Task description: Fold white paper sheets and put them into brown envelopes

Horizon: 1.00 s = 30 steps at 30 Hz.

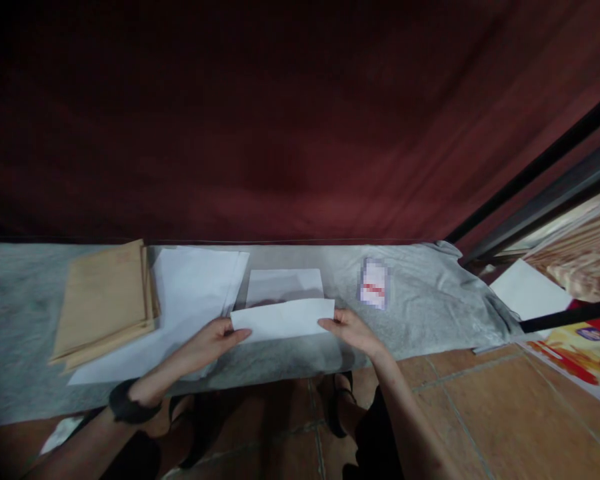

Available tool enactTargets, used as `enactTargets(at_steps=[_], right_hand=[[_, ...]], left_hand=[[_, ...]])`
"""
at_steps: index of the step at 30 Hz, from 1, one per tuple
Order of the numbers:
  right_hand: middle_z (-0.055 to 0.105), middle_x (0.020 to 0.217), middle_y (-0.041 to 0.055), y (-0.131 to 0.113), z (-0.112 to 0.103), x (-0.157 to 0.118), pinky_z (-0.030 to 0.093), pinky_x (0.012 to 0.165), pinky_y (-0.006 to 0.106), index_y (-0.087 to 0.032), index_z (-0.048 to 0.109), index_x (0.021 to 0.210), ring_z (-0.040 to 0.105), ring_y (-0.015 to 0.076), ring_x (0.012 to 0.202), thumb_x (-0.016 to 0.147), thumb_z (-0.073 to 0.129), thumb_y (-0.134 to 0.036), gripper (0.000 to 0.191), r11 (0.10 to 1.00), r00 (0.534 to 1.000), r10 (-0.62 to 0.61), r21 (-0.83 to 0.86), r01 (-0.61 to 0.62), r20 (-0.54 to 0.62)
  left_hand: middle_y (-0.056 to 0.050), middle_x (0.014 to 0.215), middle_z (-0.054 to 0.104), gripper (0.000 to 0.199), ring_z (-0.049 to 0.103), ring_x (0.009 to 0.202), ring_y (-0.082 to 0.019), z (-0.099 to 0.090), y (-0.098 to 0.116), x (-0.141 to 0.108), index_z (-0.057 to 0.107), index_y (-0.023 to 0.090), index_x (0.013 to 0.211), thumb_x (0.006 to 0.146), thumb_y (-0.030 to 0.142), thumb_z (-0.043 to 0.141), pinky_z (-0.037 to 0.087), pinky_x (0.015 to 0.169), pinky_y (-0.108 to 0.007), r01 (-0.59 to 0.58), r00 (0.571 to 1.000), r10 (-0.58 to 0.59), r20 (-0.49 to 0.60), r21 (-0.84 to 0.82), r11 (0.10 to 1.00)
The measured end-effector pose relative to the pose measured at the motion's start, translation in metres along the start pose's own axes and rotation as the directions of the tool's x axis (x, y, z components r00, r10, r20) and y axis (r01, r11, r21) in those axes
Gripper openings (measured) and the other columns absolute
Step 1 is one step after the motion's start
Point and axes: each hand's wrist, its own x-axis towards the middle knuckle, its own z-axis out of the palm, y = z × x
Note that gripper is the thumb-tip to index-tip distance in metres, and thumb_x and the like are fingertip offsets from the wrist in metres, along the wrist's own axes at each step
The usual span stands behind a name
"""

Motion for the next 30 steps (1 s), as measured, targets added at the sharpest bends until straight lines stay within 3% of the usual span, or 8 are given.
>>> enactTargets(at_steps=[4, 7, 13, 19, 25, 30], right_hand=[[0.07, 0.078, 0.0016, 0.002, 0.005, 0.015, 0.047, 0.061, 0.027, -0.019, 0.072, 0.09, 0.059, 0.0166, 0.066, 0.088, 0.057, -0.055, 0.039, 0.998, 0.991, -0.023, -0.061, 0.015, -0.132], [0.068, 0.073, 0.0023, -0.002, 0.009, 0.028, 0.043, 0.057, 0.027, -0.018, 0.071, 0.087, 0.059, 0.0175, 0.064, 0.091, 0.05, -0.053, 0.041, 0.975, 0.968, -0.052, -0.222, -0.003, -0.244], [0.072, 0.077, 0.0054, -0.018, 0.015, 0.041, 0.041, 0.061, 0.026, -0.02, 0.071, 0.089, 0.066, 0.0202, 0.074, 0.098, 0.048, -0.042, 0.033, 0.753, 0.931, -0.06, -0.628, -0.195, -0.36], [0.077, 0.088, 0.009, -0.029, 0.021, 0.053, 0.042, 0.064, 0.026, -0.021, 0.072, 0.094, 0.072, 0.0214, 0.082, 0.101, 0.047, -0.041, 0.033, 0.576, 0.896, -0.026, -0.739, -0.349, -0.444], [0.077, 0.093, 0.0105, -0.034, 0.023, 0.061, 0.044, 0.068, 0.025, -0.02, 0.071, 0.099, 0.073, 0.0214, 0.087, 0.103, 0.046, -0.043, 0.035, 0.517, 0.894, -0.023, -0.771, -0.373, -0.448], [0.077, 0.092, 0.0114, -0.037, 0.028, 0.065, 0.047, 0.071, 0.027, -0.02, 0.069, 0.108, 0.074, 0.0232, 0.09, 0.104, 0.043, -0.044, 0.035, 0.468, 0.865, -0.032, -0.772, -0.43, -0.502]], left_hand=[[0.001, 0.062, 0.057, 0.037, 0.049, 0.061, -0.016, 0.006, -0.005, 0.012, 0.063, 0.017, 0.071, 0.077, 0.054, 0.059, 0.036, 0.054, -0.025, -0.012, 0.993, 0.012, -0.12, 0.001, 1.0], [0.003, 0.059, 0.051, 0.035, 0.046, 0.059, -0.014, 0.008, -0.009, 0.024, 0.058, 0.019, 0.069, 0.079, 0.052, 0.056, 0.033, 0.053, -0.024, -0.038, 0.977, 0.042, -0.21, 0.021, 0.999], [0.006, 0.053, 0.038, 0.035, 0.037, 0.054, -0.012, 0.009, -0.007, 0.042, 0.042, 0.022, 0.059, 0.08, 0.048, 0.053, 0.027, 0.053, -0.025, 0.012, 0.935, 0.041, -0.353, 0.146, 0.989], [0.006, 0.056, 0.04, 0.038, 0.041, 0.056, -0.013, 0.011, -0.005, 0.048, 0.046, 0.022, 0.064, 0.08, 0.056, 0.053, 0.029, 0.053, -0.025, 0.011, 0.945, 0.012, -0.327, 0.067, 0.998], [0.007, 0.051, 0.036, 0.031, 0.038, 0.052, -0.012, 0.009, -0.01, 0.053, 0.043, 0.023, 0.059, 0.08, 0.044, 0.052, 0.026, 0.051, -0.025, 0.037, 0.953, -0.008, -0.303, 0.09, 0.995], [0.005, 0.052, 0.043, 0.026, 0.044, 0.054, -0.014, 0.008, -0.008, 0.061, 0.047, 0.022, 0.061, 0.081, 0.038, 0.052, 0.029, 0.053, -0.025, 0.09, 0.939, -0.035, -0.341, 0.149, 0.985]])
